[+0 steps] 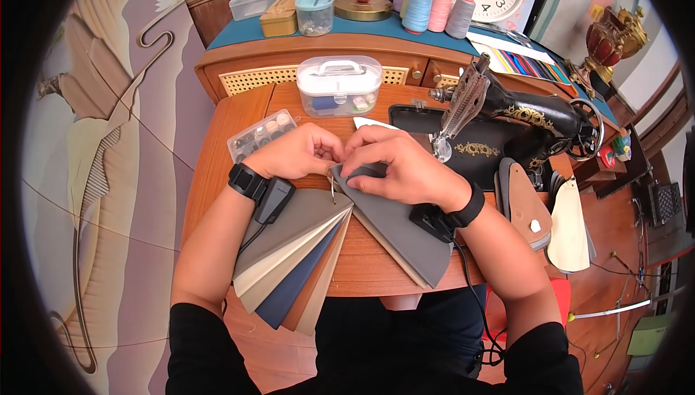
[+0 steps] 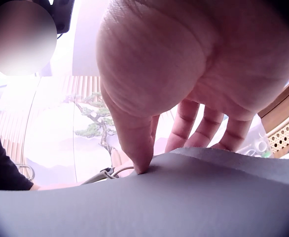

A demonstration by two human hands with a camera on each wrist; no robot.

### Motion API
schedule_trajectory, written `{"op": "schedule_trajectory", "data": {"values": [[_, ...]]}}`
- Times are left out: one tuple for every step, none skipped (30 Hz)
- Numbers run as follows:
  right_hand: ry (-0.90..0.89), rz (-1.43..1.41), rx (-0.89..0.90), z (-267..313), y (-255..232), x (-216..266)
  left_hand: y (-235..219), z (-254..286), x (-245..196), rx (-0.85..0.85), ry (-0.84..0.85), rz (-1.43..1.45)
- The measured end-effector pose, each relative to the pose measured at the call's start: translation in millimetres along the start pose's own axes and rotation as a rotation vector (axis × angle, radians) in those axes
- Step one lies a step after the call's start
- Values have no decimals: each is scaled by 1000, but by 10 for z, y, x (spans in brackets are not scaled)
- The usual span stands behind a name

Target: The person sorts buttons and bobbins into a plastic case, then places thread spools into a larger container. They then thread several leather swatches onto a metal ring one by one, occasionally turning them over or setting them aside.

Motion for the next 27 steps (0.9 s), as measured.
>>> {"op": "schedule_trajectory", "data": {"values": [[0, 0, 0, 0, 3, 1, 2, 2, -16, 2, 6, 1], [10, 13, 2, 0, 7, -6, 10, 5, -25, 3, 6, 1], [19, 25, 3, 2, 11, -15, 19, 6, -36, -5, 5, 22], [20, 25, 3, 4, 12, -20, 23, 6, -44, -13, 4, 43], [15, 46, 5, 6, 15, -27, 25, 6, -46, -12, 3, 43], [9, 67, 7, 7, 17, -30, 29, 7, -43, -6, -5, 47], [9, 67, 6, 8, 14, -22, 32, 9, -43, -1, -13, 50], [50, 113, 16, 13, 13, -41, 37, 15, -74, -1, -13, 50], [91, 159, 26, 20, 10, -67, 59, 27, -113, 15, -32, 57], [90, 159, 25, 23, 4, -72, 80, 32, -132, 32, -50, 63], [95, 167, 34, 29, 5, -88, 84, 26, -124, 31, -49, 63], [100, 175, 44, 32, 6, -101, 77, 17, -102, 18, -56, 77], [99, 175, 44, 34, 2, -102, 68, 13, -88, 4, -63, 91], [95, 196, 40, 37, -6, -102, 68, 20, -108, 4, -62, 91], [91, 216, 35, 42, -17, -103, 83, 34, -147, 24, -62, 114], [91, 216, 35, 40, -30, -99, 98, 43, -172, 45, -62, 137], [92, 209, 40, 33, -46, -90, 102, 44, -173, 46, -61, 136], [94, 201, 45, 26, -64, -83, 111, 48, -178, 54, -60, 171], [93, 202, 45, 25, -91, -75, 117, 50, -184, 61, -60, 205], [160, 210, 42, 33, -132, -115, 109, 49, -181, 61, -59, 204], [227, 218, 38, 43, -171, -161, 99, 49, -169, 69, -60, 181], [226, 219, 38, 38, -197, -200, 93, 53, -155, 78, -60, 157], [343, 288, -5, 45, -266, -332, 84, 57, -146, 79, -59, 157], [459, 357, -50, 65, -336, -427, 79, 59, -142, 87, -52, 143], [501, 381, -54, 77, -375, -439, 68, 59, -143, 96, -44, 129], [498, 383, -56, 91, -377, -473, 53, 54, -129, 96, -42, 126], [475, 445, -84, 117, -389, -538, 38, 48, -100, 92, -48, 114]]}}
Point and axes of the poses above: each hand's wrist, its own z-axis away from the middle knuckle, its own y-axis out of the palm, x = y × z, the point moved 7 cm from there along -z, towards the middle knuckle, and after that the axes turned 11 degrees about -x, right-handed, at the moved point
